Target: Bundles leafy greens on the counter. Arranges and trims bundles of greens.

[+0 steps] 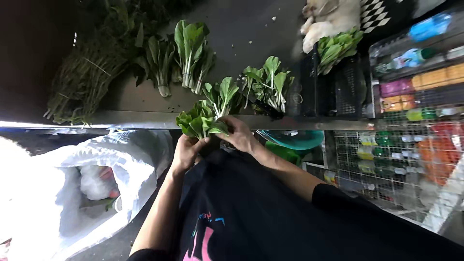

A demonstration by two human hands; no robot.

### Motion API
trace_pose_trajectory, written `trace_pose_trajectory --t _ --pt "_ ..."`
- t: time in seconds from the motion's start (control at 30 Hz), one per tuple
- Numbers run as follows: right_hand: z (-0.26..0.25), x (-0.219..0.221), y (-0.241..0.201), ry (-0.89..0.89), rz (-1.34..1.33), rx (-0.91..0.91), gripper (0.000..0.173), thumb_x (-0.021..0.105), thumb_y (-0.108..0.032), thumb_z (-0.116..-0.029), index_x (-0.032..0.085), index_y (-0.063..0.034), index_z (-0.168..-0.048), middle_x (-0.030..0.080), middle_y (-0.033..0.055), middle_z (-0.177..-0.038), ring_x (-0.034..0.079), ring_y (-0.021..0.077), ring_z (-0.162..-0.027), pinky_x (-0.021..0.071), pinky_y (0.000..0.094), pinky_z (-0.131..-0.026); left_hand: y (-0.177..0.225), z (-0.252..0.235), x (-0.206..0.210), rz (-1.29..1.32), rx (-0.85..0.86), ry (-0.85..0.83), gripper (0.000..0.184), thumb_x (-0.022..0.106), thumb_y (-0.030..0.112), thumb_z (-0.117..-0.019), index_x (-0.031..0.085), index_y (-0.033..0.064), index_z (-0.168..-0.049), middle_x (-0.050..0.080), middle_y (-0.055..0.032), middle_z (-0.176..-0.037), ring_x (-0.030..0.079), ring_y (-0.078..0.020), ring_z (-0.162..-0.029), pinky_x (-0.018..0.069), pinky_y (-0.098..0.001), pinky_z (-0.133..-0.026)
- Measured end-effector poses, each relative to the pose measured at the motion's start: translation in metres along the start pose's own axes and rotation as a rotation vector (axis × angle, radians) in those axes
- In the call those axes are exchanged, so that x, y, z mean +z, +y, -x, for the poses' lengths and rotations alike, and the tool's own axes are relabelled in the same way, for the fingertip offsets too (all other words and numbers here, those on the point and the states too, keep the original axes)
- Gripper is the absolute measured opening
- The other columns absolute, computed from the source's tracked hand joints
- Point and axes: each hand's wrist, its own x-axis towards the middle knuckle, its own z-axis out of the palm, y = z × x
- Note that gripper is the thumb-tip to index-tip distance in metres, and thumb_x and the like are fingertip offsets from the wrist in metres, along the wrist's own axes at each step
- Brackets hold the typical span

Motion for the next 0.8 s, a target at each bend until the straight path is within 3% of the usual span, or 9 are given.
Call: trace_pose_trajectory --t 0.07,0.1,0.23,0.37,0.5,0.6,0.7,0.8 --pt "0.008 0.006 -0.015 -0.011 -0.063 -0.065 0.053 0.087 -0.027 -0.0827 0.066 -0.004 -0.126 0.072 0.0051 -0.117 0.068 0.0075 -0.109 0.0576 0.0306 -0.099 0.005 -0.004 0.006 -0.151 0.033 0.037 0.035 0.08 0.007 -0.0847 0.067 0.0082 -0.116 0.075 -0.0014 -0.098 0.072 -0.0105 -0.089 0.0626 -0.0331 -0.082" --pt "0.01 0.008 -0.019 0.014 -0.057 -0.061 0.056 0.088 -0.029 -0.0811 0.067 -0.0034 -0.126 0.072 0.005 -0.118 0.067 0.0064 -0.111 0.0559 0.0296 -0.101 0.01 -0.006 0.009 -0.216 0.05 0.051 0.039 0.082 0.007 -0.0833 0.066 0.0097 -0.119 0.075 0.0003 -0.1 0.072 -0.0081 -0.091 0.062 -0.032 -0.084" --pt "0.012 0.0 -0.032 0.124 -0.114 -0.043 0.034 0.083 -0.007 -0.0823 0.07 -0.0027 -0.114 0.073 0.0014 -0.104 0.068 0.0009 -0.098 0.0588 0.0228 -0.091 0.019 -0.013 0.021 -0.317 0.183 0.069 0.051 0.081 0.001 -0.0797 0.063 0.0103 -0.126 0.073 0.0009 -0.111 0.07 -0.0055 -0.099 0.0601 -0.0301 -0.09" --pt "0.015 -0.02 -0.024 0.131 -0.032 -0.11 0.028 0.078 -0.007 -0.0865 0.07 -0.0004 -0.113 0.072 0.0039 -0.105 0.066 0.0011 -0.099 0.056 0.0229 -0.092 0.022 -0.016 0.031 -0.315 0.248 0.056 0.037 0.073 0.006 -0.0832 0.065 0.0073 -0.119 0.072 0.0011 -0.104 0.069 -0.0041 -0.091 0.0604 -0.0287 -0.083" --pt "0.019 -0.032 -0.019 0.144 -0.138 -0.125 0.035 0.082 -0.008 -0.0845 0.069 -0.0043 -0.117 0.074 -0.0001 -0.109 0.069 0.0016 -0.103 0.059 0.0246 -0.094 0.027 -0.015 0.046 -0.337 0.208 0.067 0.033 0.069 0.004 -0.0823 0.068 0.0066 -0.115 0.072 0.0062 -0.099 0.066 0.0039 -0.09 0.0578 -0.0217 -0.083" --pt "0.019 -0.045 -0.009 0.179 -0.114 -0.179 0.04 0.086 -0.013 -0.0824 0.07 -0.0033 -0.118 0.073 0.0026 -0.112 0.069 0.0049 -0.106 0.059 0.0279 -0.097 0.02 -0.019 0.059 -0.201 0.102 0.084 0.028 0.073 0.014 -0.0848 0.068 0.0084 -0.112 0.072 0.0042 -0.095 0.069 -0.0029 -0.087 0.0604 -0.0263 -0.078" --pt "0.022 -0.063 -0.003 0.191 -0.078 -0.204 0.043 0.087 -0.019 -0.0829 0.069 -0.0035 -0.119 0.073 0.0031 -0.113 0.069 0.0051 -0.107 0.0587 0.029 -0.098 0.014 -0.025 0.077 0.077 0.093 0.03 0.042 0.077 0.021 -0.0901 0.065 0.0077 -0.128 0.073 -0.0037 -0.109 0.07 -0.0141 -0.095 0.0611 -0.0349 -0.084" --pt "0.022 -0.083 -0.001 0.151 -0.109 -0.2 0.043 0.087 -0.021 -0.0827 0.069 -0.0024 -0.117 0.073 0.0032 -0.11 0.069 0.0052 -0.104 0.0593 0.029 -0.096 0.011 -0.032 0.102 0.258 0.106 0.009 0.031 0.073 0.015 -0.0904 0.066 0.0082 -0.12 0.073 -0.0032 -0.099 0.07 -0.0128 -0.087 0.0607 -0.0334 -0.079"
